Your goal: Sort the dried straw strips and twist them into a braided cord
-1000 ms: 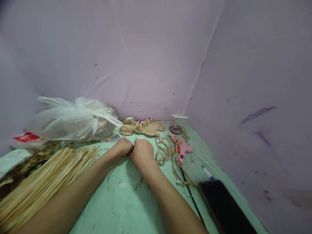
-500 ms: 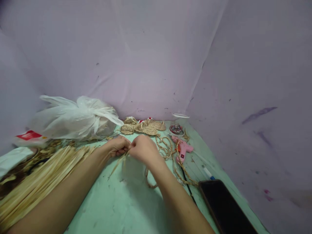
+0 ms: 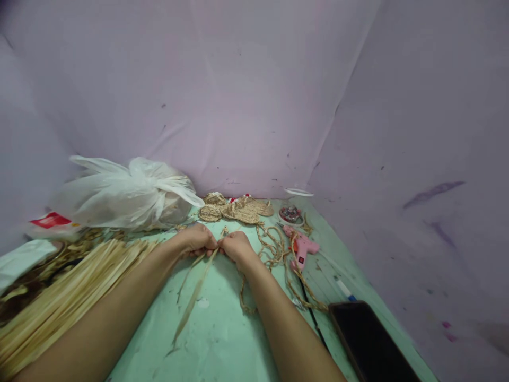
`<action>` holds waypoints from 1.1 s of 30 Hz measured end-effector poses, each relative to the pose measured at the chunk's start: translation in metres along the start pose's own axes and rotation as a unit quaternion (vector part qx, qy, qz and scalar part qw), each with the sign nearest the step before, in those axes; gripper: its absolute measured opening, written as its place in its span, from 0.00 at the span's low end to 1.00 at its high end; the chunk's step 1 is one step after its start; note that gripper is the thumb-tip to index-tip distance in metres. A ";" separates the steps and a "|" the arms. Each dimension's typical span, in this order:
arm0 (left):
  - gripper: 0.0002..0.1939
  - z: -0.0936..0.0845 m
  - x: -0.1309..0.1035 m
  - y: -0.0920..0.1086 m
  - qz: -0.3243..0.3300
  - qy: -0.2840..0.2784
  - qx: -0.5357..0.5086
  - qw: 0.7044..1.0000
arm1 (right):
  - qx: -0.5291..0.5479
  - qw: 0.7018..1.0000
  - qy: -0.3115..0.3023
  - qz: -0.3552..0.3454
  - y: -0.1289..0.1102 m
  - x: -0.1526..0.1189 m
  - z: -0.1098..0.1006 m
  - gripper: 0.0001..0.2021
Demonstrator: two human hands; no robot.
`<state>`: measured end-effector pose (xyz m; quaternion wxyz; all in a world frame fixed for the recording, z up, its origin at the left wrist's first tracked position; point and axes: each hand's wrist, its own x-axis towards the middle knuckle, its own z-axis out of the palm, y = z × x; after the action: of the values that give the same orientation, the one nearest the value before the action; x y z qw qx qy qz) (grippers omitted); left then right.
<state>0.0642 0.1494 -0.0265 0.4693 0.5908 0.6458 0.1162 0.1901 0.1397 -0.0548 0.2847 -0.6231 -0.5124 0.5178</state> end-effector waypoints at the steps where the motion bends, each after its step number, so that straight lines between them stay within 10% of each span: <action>1: 0.07 -0.002 -0.003 0.003 -0.006 0.010 0.020 1.000 | 0.006 1.000 0.002 -0.002 0.001 0.000 0.000 0.09; 10: 0.06 0.022 -0.033 0.025 0.067 0.150 0.285 0.944 | 0.078 0.997 0.021 0.020 0.002 -0.002 0.001 0.11; 16: 0.07 0.005 -0.023 0.022 0.011 0.079 0.071 0.994 | 0.092 0.996 -0.020 -0.013 0.003 -0.001 -0.004 0.07; 25: 0.09 0.014 -0.002 0.007 -0.044 -0.035 -0.099 0.993 | 0.012 0.996 -0.081 -0.045 0.005 0.000 -0.010 0.04; 33: 0.10 0.025 0.006 0.006 -0.037 0.093 -0.005 0.995 | -0.281 0.946 0.033 -0.158 -0.005 -0.013 -0.012 0.05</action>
<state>0.0873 0.1464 -0.0387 0.4137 0.5511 0.7076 0.1567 0.2005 0.1314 -0.0425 0.1925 -0.6054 -0.7196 0.2803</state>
